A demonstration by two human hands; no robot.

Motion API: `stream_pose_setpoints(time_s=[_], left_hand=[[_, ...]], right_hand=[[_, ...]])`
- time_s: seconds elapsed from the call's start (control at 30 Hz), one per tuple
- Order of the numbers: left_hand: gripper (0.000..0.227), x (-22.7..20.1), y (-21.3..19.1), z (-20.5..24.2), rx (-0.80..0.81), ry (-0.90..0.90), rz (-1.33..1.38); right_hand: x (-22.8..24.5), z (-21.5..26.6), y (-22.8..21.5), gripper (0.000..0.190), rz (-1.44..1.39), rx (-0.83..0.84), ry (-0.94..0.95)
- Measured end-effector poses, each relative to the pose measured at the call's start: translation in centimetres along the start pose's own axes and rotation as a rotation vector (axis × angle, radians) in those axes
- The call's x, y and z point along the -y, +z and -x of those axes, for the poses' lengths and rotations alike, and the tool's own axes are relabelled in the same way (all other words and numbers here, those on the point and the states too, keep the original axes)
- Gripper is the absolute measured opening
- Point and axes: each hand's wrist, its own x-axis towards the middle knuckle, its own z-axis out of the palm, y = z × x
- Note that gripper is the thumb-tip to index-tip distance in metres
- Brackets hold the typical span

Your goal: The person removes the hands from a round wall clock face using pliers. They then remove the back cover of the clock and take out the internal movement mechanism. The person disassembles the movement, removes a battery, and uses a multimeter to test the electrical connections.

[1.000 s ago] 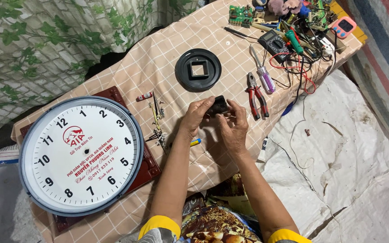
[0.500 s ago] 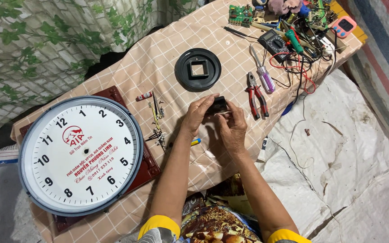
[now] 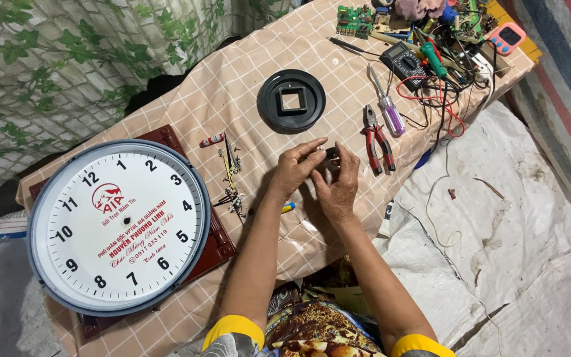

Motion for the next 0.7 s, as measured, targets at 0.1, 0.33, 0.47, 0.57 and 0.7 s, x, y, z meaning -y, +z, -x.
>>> stream_pose_setpoints(time_s=[0.1,0.33,0.47,0.57,0.7], left_hand=[[0.055,-0.2,0.1,0.4,-0.01,0.041,-0.115],[0.067,-0.2,-0.2,0.1,-0.024,0.14,-0.383],[0.071,0.5,-0.1,-0.2,0.008,0.216,-0.439],[0.074,1.5,-0.4,-0.5,0.035,0.241,-0.412],[0.085,2.7,-0.9,-1.3,0.038,0.168,-0.433]], right_hand=[[0.5,-0.3,0.1,0.063,0.041,-0.025,-0.003],[0.6,-0.1,0.2,0.057,0.007,-0.034,0.065],[-0.4,0.3,0.3,0.065,-0.006,-0.027,0.13],[-0.2,0.2,0.1,0.07,-0.016,-0.012,0.152],[0.5,-0.2,-0.1,0.072,-0.019,0.014,0.287]])
